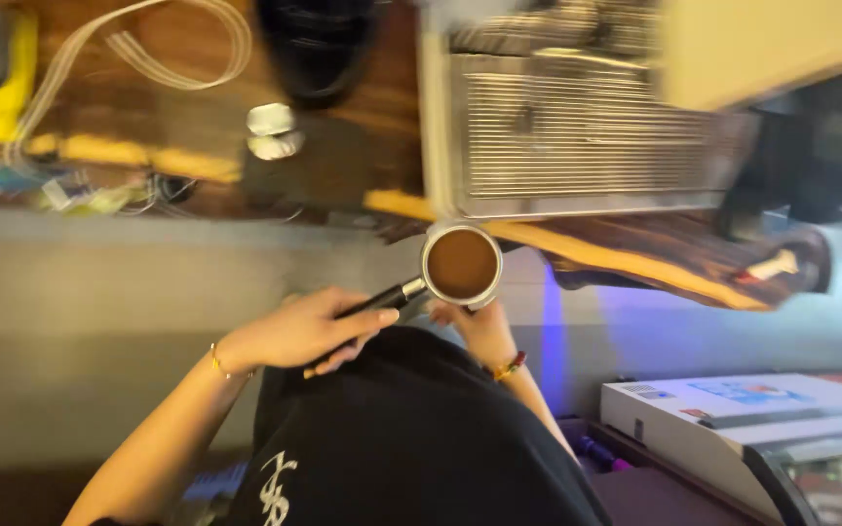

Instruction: The person prepares espresso by cleaning a portafilter, grinding coffee beans into it, and tamping the grounds. They then lock the portafilter into an espresso machine and operate the controls to brew the coffee into a cup.

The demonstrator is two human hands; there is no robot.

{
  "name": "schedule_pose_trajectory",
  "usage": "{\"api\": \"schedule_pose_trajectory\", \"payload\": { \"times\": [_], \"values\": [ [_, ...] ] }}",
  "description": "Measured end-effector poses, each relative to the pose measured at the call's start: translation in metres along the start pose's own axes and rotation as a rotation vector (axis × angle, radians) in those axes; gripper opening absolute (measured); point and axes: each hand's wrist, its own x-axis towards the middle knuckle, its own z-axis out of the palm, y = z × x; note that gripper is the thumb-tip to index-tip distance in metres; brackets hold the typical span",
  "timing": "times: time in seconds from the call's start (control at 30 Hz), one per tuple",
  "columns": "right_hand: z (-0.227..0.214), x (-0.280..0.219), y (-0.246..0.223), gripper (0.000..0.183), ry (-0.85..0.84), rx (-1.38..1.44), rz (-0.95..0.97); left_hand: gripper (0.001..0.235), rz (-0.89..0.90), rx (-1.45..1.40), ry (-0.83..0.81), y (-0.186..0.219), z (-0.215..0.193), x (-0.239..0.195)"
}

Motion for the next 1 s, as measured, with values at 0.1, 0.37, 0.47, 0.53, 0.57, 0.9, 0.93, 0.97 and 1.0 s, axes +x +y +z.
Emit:
{"api": "schedule_pose_trajectory", "payload": {
  "times": [0.1, 0.37, 0.47, 0.53, 0.57, 0.9, 0.93, 0.97, 1.0],
  "values": [
    [-0.074, -0.025, 0.007, 0.031, -0.216, -0.11, 0.239, 0.051, -0.05, 0.069, -0.038, 0.025, 0.064, 0.073],
    [-0.238, -0.052, 0.02, 0.067, -0.365, 0.787, -0.086, 0.062, 0.254, 0.057, -0.089, 0.064, 0.186, 0.265],
    [-0.263, -0.039, 0.009, 0.066, -0.296, 1.094, -0.298, 0.063, 0.275, -0.028, 0.003, 0.112, 0.216, 0.319],
    [-0.282, 0.002, 0.007, 0.06, -0.014, 1.021, -0.291, 0.054, 0.44, 0.128, 0.193, 0.117, 0.217, 0.385],
    [-0.291, 0.024, 0.005, 0.054, 0.26, 0.937, -0.272, 0.055, 0.609, 0.281, 0.382, 0.12, 0.216, 0.417],
    [-0.345, 0.109, -0.084, 0.039, 0.406, 1.061, -0.48, 0.05, 0.476, -0.111, 0.15, 0.241, 0.183, 0.477],
    [-0.345, 0.112, -0.086, 0.037, 0.414, 1.092, -0.473, 0.048, 0.488, -0.101, 0.166, 0.243, 0.18, 0.478],
    [-0.344, 0.115, -0.088, 0.035, 0.422, 1.123, -0.466, 0.045, 0.5, -0.089, 0.182, 0.244, 0.176, 0.478],
    [-0.342, 0.122, -0.082, 0.035, 0.423, 1.125, -0.462, 0.045, 0.496, -0.09, 0.183, 0.245, 0.171, 0.481]
  ]
}}
